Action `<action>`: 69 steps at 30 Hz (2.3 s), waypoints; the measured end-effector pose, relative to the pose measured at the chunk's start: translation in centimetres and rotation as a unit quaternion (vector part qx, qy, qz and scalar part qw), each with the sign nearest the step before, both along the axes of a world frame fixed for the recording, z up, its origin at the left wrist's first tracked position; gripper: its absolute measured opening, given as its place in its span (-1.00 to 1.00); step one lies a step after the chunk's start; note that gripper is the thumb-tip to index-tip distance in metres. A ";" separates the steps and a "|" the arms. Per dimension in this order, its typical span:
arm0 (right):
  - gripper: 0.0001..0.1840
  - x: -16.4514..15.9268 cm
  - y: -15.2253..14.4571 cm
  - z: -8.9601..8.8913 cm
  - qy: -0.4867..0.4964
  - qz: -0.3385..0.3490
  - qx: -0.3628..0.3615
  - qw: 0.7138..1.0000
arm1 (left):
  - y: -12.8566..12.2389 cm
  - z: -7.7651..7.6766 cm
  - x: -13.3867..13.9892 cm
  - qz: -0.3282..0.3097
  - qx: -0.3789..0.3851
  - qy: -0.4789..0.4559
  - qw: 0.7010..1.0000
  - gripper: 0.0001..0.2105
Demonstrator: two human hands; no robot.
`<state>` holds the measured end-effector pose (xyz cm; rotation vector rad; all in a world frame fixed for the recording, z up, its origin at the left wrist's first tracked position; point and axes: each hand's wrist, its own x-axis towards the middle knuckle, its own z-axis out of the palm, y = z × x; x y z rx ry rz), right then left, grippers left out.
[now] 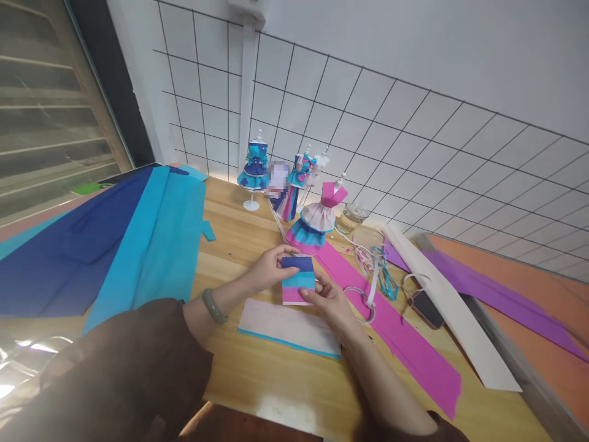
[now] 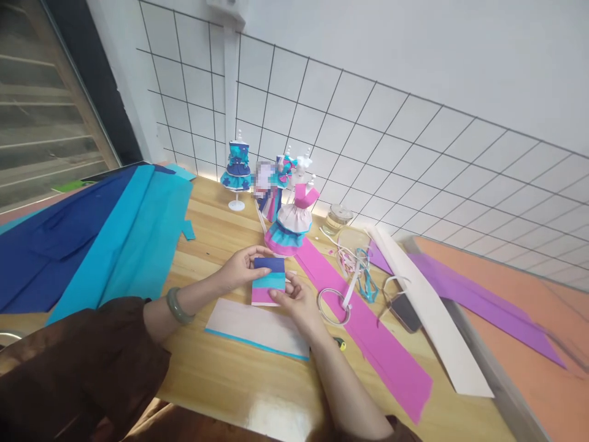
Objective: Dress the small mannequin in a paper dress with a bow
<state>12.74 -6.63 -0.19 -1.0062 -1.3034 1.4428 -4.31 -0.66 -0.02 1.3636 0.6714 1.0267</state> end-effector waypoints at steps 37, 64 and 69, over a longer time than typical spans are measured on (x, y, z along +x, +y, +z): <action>-0.31 0.6 0.3 -0.5 -0.033 -0.120 0.059 0.991 | 1.0 -1.0 -0.3 0.087 -0.106 -0.070 0.988 -0.50; -0.50 0.8 -0.2 0.6 -0.059 -0.280 0.159 0.945 | -1.3 0.4 0.0 -0.186 -0.150 -0.028 0.971 -0.34; -0.52 0.6 -0.4 -0.2 -0.101 -0.265 0.176 0.943 | -1.4 0.3 0.2 -0.174 -0.143 -0.073 0.972 -0.34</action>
